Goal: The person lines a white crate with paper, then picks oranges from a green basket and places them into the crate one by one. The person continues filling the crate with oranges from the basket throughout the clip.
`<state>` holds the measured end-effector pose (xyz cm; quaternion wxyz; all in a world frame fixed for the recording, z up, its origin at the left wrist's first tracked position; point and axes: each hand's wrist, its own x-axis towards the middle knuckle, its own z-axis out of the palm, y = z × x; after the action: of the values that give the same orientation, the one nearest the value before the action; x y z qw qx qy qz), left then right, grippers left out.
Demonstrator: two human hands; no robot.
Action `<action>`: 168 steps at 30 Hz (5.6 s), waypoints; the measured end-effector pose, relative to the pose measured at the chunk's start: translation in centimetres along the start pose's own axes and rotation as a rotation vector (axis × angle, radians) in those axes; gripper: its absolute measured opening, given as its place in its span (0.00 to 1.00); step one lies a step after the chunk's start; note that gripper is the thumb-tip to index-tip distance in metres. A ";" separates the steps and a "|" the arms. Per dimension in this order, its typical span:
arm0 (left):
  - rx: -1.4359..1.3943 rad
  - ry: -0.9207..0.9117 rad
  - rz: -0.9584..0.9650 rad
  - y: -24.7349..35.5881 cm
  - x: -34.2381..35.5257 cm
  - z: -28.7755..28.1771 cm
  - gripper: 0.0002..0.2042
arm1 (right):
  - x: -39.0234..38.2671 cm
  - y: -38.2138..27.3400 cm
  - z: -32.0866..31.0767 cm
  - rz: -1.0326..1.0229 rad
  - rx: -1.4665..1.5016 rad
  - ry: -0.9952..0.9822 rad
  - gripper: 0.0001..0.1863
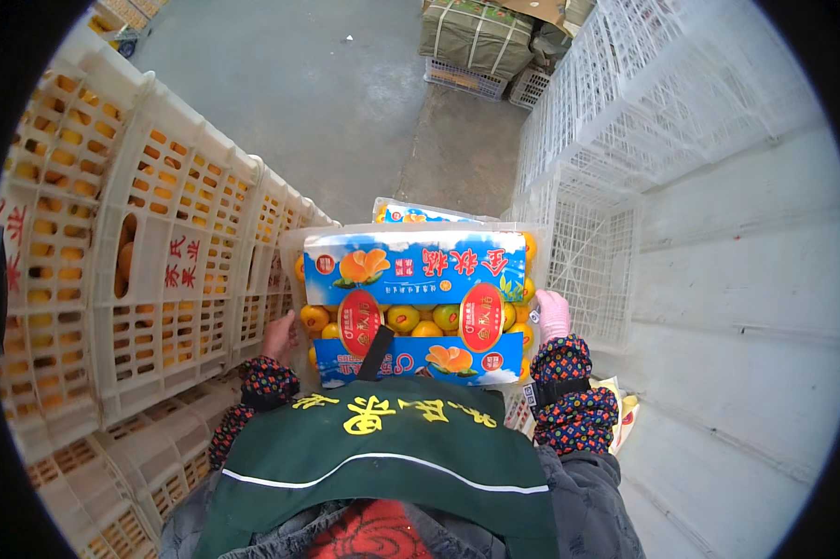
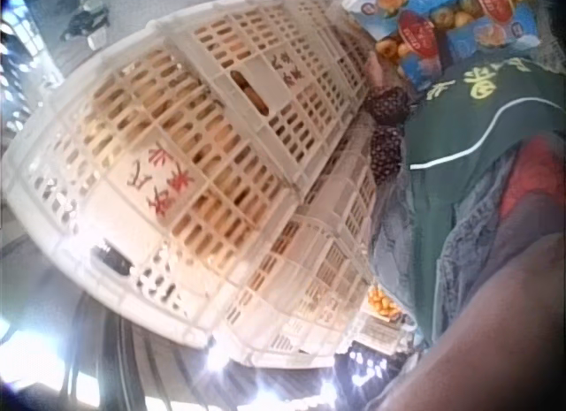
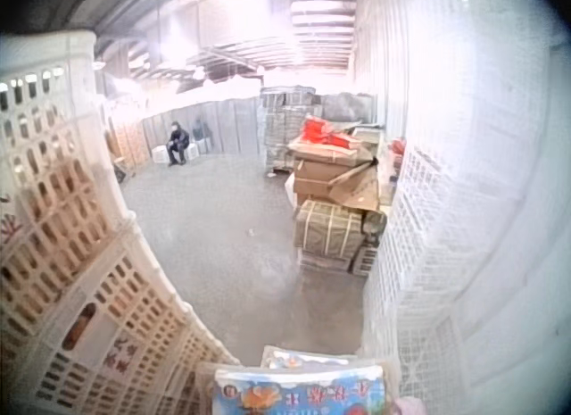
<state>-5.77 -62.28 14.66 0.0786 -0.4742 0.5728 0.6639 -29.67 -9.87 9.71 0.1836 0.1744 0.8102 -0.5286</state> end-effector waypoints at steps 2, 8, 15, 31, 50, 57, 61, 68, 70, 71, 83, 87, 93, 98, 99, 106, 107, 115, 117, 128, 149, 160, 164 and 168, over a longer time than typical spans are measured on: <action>0.046 0.034 -0.005 1.5 1.4 0.4 0.15 | 1.5 -0.7 0.3 -0.015 0.029 -0.008 0.17; 0.123 0.074 -0.066 3.6 6.8 2.4 0.14 | 5.2 2.5 4.0 -0.042 -0.245 0.077 0.17; 0.052 0.087 -0.151 4.2 11.8 3.7 0.14 | 9.4 3.9 6.4 0.158 -0.063 0.029 0.18; 0.091 0.100 -0.158 2.9 18.4 5.8 0.11 | 11.6 7.6 9.6 0.165 -0.043 0.127 0.15; 0.137 0.122 -0.020 -1.1 22.0 3.2 0.08 | 11.3 6.8 10.5 0.024 -0.155 0.195 0.11; 0.103 0.152 -0.009 -2.2 21.6 3.7 0.06 | 10.4 5.6 11.2 -0.026 -0.351 0.271 0.13; 0.029 0.163 -0.093 -2.3 22.0 4.1 0.06 | 11.0 5.4 12.2 -0.048 -0.353 0.333 0.11; -0.023 0.078 -0.048 -4.0 23.4 2.6 0.08 | 12.2 5.7 11.0 -0.090 -0.450 0.243 0.11; 0.085 0.092 -0.043 -4.3 24.6 2.2 0.08 | 12.6 4.6 10.9 -0.027 -0.443 0.185 0.11; 0.136 0.090 -0.047 -4.3 25.1 2.0 0.08 | 12.5 3.5 11.0 0.084 -0.373 0.162 0.12; 0.872 -0.092 0.181 2.1 12.7 2.6 0.21 | -11.4 -6.7 -2.4 -0.208 -0.628 0.596 0.38; 0.997 -0.215 0.225 4.2 6.3 3.0 0.18 | -13.8 -0.3 -12.5 0.367 -0.459 0.831 0.42; 1.037 -0.373 0.194 5.5 2.1 5.1 0.20 | -10.0 9.0 -14.0 0.825 0.242 0.487 0.36; 1.088 -0.506 0.316 7.4 1.2 7.2 0.17 | -8.5 10.1 -12.8 0.805 0.548 0.441 0.27; 1.110 -0.534 0.308 8.1 1.2 7.8 0.15 | -8.8 9.4 -13.1 0.810 0.604 0.504 0.25; 1.002 -0.754 0.318 15.1 -1.7 13.8 0.15 | -17.5 1.7 -13.5 0.507 0.560 0.685 0.12; 0.996 -0.774 0.353 16.2 -2.6 14.9 0.16 | -20.5 1.0 -12.8 0.440 0.528 0.678 0.14; 0.592 -1.243 0.457 24.0 -10.9 20.6 0.40 | -34.1 -6.0 -4.7 0.184 0.855 0.610 0.23; 0.604 -1.362 0.408 24.5 -12.5 21.6 0.36 | -36.1 -7.4 -2.7 0.145 0.830 0.644 0.24; 0.363 -1.532 0.877 36.8 -12.5 35.6 0.37 | -30.0 -14.2 -0.1 -0.145 0.900 0.815 0.22; 0.785 -3.128 1.027 -6.1 -49.5 36.9 0.51 | -58.2 12.0 17.6 -0.687 1.976 1.893 0.16; 0.639 -3.684 0.949 -26.2 -64.3 34.9 0.47 | -63.1 15.4 16.6 -0.858 2.162 2.395 0.09; 0.578 -3.764 0.825 -33.3 -68.6 34.9 0.47 | -66.1 16.7 13.6 -0.831 2.194 2.536 0.10; 0.815 -3.730 1.058 -40.7 -72.0 34.1 0.47 | -69.4 19.3 11.7 -0.676 2.166 2.759 0.08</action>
<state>40.94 11.26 34.99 -0.3901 -0.9174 0.0548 -0.0560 41.32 -19.38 23.45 0.8516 -0.3205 0.3154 0.2694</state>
